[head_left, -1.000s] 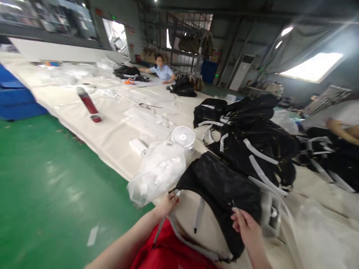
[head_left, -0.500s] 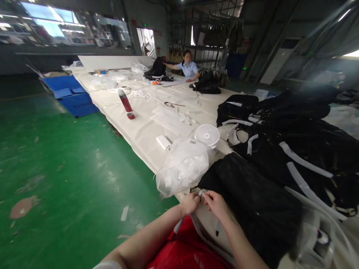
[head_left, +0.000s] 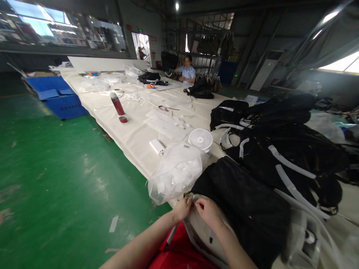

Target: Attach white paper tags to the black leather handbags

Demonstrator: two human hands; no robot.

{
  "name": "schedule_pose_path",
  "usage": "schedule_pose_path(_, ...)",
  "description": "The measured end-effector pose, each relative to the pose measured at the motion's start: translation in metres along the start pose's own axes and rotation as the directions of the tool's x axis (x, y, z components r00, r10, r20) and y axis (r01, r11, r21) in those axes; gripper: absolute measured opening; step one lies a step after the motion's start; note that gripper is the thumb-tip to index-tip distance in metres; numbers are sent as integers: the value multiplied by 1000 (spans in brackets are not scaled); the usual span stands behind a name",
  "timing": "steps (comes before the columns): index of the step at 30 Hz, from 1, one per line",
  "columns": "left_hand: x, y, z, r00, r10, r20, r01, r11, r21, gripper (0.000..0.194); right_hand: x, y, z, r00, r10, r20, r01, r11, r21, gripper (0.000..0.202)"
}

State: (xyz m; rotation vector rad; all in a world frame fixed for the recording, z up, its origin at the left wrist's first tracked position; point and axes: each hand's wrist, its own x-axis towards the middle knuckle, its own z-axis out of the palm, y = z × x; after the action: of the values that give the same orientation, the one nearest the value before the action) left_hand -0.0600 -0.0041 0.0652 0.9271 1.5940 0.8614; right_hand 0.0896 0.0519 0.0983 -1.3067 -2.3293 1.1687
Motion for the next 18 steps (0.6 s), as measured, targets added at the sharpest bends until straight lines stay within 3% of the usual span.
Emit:
schedule_pose_path(4,3,-1,0,998,-46,34,49,995,-87,47,2,13,11,974,167,150,-214,893,396,23)
schedule_pose_path(11,-4,-1,-2,967,-145,209,214,909,-357,48,1,24,21,954,176,243,-287,777,560,34)
schedule_pose_path(15,-10,5,-6,914,-195,357,356,808,-470,43,3,23,28,953,145,265,-284,729,623,33)
schedule_pose_path(18,-15,13,-8,836,-195,513,487,694,-530,33,5,21,33,958,114,261,-265,693,671,27)
